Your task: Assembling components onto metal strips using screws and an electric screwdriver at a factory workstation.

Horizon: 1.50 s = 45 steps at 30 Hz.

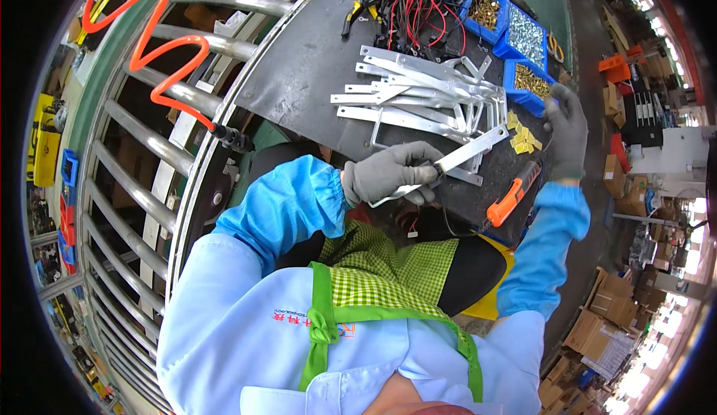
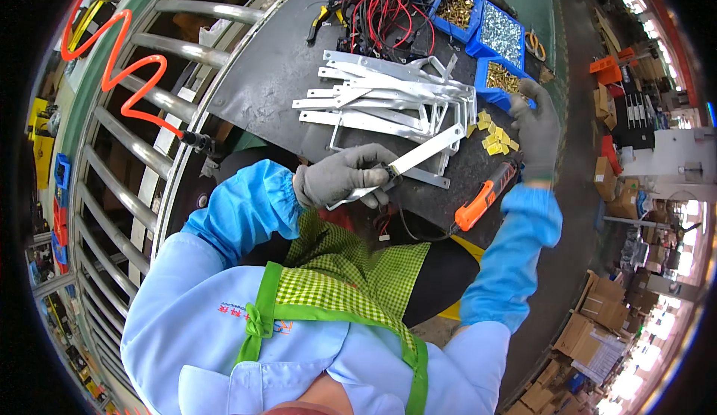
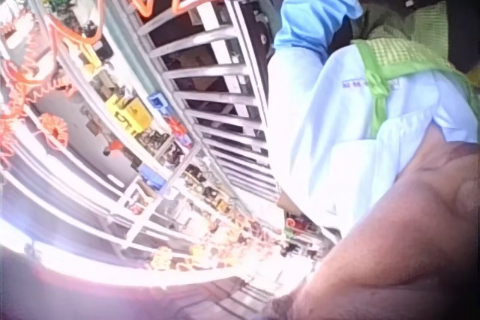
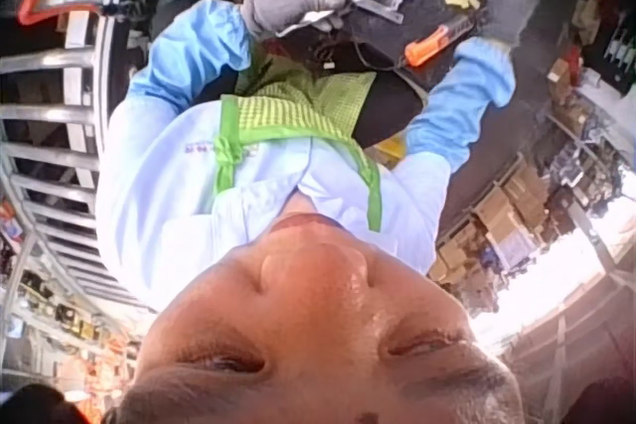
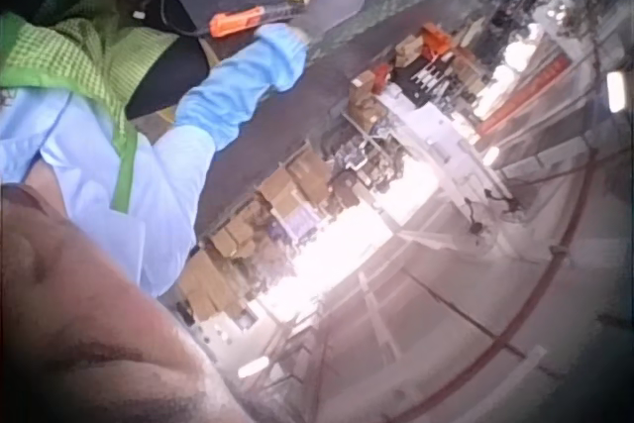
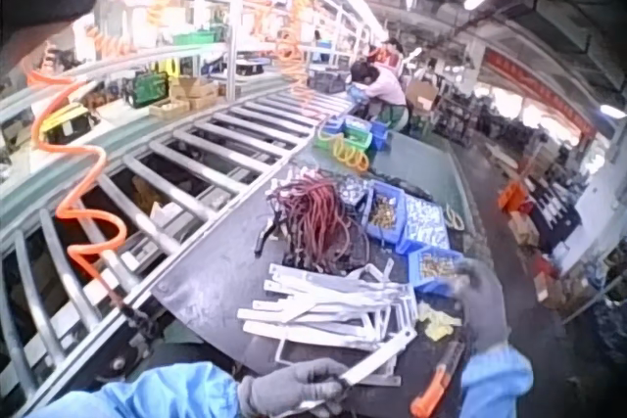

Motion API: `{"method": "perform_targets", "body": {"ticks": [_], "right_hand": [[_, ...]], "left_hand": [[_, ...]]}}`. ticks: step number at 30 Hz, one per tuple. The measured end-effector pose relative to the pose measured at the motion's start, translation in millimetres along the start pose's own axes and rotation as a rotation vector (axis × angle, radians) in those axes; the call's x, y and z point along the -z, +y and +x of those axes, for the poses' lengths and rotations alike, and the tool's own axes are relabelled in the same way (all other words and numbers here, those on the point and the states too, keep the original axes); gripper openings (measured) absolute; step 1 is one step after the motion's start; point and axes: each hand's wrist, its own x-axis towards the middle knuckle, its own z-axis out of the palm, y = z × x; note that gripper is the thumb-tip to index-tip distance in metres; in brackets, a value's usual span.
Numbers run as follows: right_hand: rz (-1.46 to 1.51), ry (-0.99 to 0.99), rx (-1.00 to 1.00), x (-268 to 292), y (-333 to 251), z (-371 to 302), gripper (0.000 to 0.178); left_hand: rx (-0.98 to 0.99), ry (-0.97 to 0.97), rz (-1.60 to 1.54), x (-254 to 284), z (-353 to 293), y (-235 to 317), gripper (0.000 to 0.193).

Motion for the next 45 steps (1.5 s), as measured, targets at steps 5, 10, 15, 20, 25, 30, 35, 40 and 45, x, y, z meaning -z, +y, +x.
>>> {"method": "perform_targets", "body": {"ticks": [5, 10, 15, 20, 25, 30, 35, 40, 45], "right_hand": [[-0.514, -0.069, 0.175, 1, 88, 86, 0.033], [-0.683, -0.231, 0.146, -37, 80, 117, 0.033], [-1.090, -0.211, 0.077, -72, 65, 124, 0.028], [-0.929, -0.322, 0.200, -50, 77, 130, 0.028], [-1.105, -0.244, 0.124, -66, 61, 119, 0.028], [-1.113, -0.132, -0.011, -60, 54, 112, 0.034], [-0.826, 0.337, 0.099, -11, 100, 125, 0.025], [-0.019, 0.062, 0.298, -36, 6, 17, 0.019], [0.149, -0.249, 0.367, -77, -24, -117, 0.027]], "left_hand": [[-0.019, 0.015, 0.015, 0, 6, 1, 0.040], [-0.043, 0.022, 0.021, 0, 9, -4, 0.038], [-0.041, 0.068, 0.042, 0, 9, 6, 0.039], [-0.054, 0.068, 0.032, 2, 10, -1, 0.034], [-0.041, 0.067, 0.053, -1, 9, 0, 0.041], [-0.026, 0.102, 0.040, 2, 5, 2, 0.040], [-0.034, 0.107, 0.032, 0, 10, 5, 0.040], [-0.150, 0.224, -0.001, 4, 7, 6, 0.042], [-0.192, 0.165, 0.008, -5, 8, 4, 0.041]]}}
